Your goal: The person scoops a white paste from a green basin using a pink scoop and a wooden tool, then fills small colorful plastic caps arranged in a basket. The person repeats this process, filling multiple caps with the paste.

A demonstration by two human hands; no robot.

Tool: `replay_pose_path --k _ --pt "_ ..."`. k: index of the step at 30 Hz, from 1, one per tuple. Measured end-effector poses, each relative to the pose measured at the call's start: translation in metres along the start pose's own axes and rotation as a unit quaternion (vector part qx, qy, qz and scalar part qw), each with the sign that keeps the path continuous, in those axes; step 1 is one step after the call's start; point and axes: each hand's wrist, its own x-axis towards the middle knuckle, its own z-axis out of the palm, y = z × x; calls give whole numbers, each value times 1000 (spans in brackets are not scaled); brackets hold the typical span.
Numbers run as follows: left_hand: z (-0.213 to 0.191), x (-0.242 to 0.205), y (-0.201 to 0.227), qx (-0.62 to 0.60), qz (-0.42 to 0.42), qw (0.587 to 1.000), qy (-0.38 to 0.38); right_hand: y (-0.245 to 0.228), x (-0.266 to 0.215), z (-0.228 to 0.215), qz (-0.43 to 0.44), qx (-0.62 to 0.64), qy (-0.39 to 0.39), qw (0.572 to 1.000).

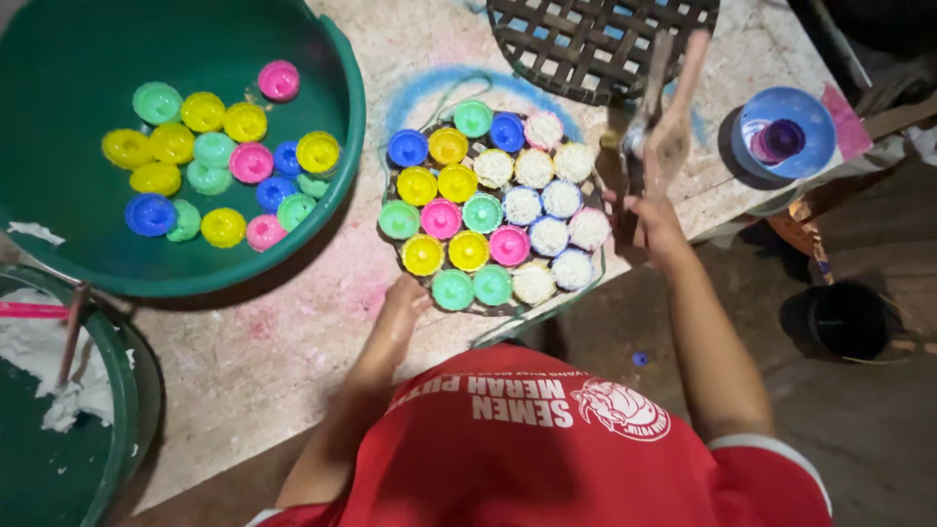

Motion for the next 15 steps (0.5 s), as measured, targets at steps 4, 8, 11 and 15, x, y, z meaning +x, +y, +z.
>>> replay_pose_path --k 4,8,11,15 --pt "13 -41 -11 -55 -26 998 37 -18 9 -7 -140 -164 -17 976" --pt "21 -71 60 440 132 888 17 -54 -11 -5 -11 -226 -69 972" --pt "51 -54 132 291 164 942 2 -82 -38 11 30 -228 -216 949" --pt "119 -7 179 -315 119 872 -356 -90 -72 58 198 -117 -394 890"
